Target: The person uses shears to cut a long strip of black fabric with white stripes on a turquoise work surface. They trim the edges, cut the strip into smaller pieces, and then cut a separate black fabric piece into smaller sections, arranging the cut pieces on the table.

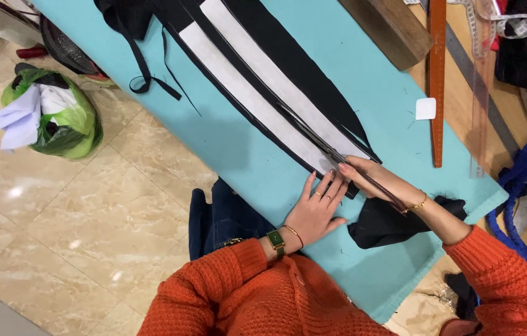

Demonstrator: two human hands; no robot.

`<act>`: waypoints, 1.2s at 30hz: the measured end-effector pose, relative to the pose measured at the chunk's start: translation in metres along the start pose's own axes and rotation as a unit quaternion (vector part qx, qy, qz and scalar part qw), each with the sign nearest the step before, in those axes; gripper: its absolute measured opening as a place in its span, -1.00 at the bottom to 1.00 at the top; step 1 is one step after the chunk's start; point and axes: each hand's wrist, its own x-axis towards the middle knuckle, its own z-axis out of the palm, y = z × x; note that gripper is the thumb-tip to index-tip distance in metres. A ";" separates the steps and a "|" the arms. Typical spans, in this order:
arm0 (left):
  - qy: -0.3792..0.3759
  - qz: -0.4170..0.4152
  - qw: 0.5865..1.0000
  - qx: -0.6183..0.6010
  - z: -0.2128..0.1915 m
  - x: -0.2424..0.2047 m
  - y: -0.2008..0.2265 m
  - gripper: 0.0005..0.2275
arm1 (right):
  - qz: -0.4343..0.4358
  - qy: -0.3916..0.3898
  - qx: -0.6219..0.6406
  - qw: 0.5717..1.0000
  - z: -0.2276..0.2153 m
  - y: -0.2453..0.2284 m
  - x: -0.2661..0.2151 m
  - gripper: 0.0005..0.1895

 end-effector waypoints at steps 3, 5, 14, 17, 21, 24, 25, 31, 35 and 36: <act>-0.009 0.002 1.000 0.013 0.001 -0.001 0.001 -0.22 | 0.007 -0.011 0.047 0.999 0.003 -0.002 -0.003 -0.52; -0.016 0.004 1.000 0.003 0.000 -0.001 0.000 -0.22 | 0.020 -0.016 0.072 0.997 0.003 -0.004 -0.003 -0.55; -0.047 -0.001 0.998 -0.051 0.010 -0.004 0.001 -0.28 | 0.007 -0.025 0.001 1.000 0.009 -0.047 0.017 -0.51; -0.060 -0.004 0.997 -0.057 0.008 -0.003 0.000 -0.26 | 0.013 -0.018 0.005 1.000 0.012 -0.056 0.020 -0.51; -0.063 -0.004 0.996 -0.067 0.010 -0.003 0.000 -0.27 | 0.010 -0.010 0.033 0.999 0.012 -0.048 0.025 -0.54; -0.061 -0.006 0.992 -0.106 0.007 -0.003 -0.001 -0.25 | 0.022 -0.010 0.044 0.999 0.011 -0.049 0.024 -0.53; -0.067 -0.008 0.992 -0.110 0.004 -0.002 -0.001 -0.25 | 0.023 -0.009 -0.008 1.000 0.010 -0.049 0.025 -0.49; -0.084 -0.005 0.985 -0.151 -0.006 -0.001 -0.005 -0.25 | -0.007 -0.001 -0.084 0.996 0.013 -0.086 0.035 -0.43; -0.102 -0.009 0.974 -0.200 -0.009 0.001 -0.007 -0.24 | -0.008 -0.008 -0.082 0.997 0.012 -0.086 0.049 -0.42; -0.102 -0.009 0.974 -0.201 -0.010 0.002 -0.008 -0.24 | -0.008 -0.009 -0.082 0.997 0.013 -0.089 0.048 -0.42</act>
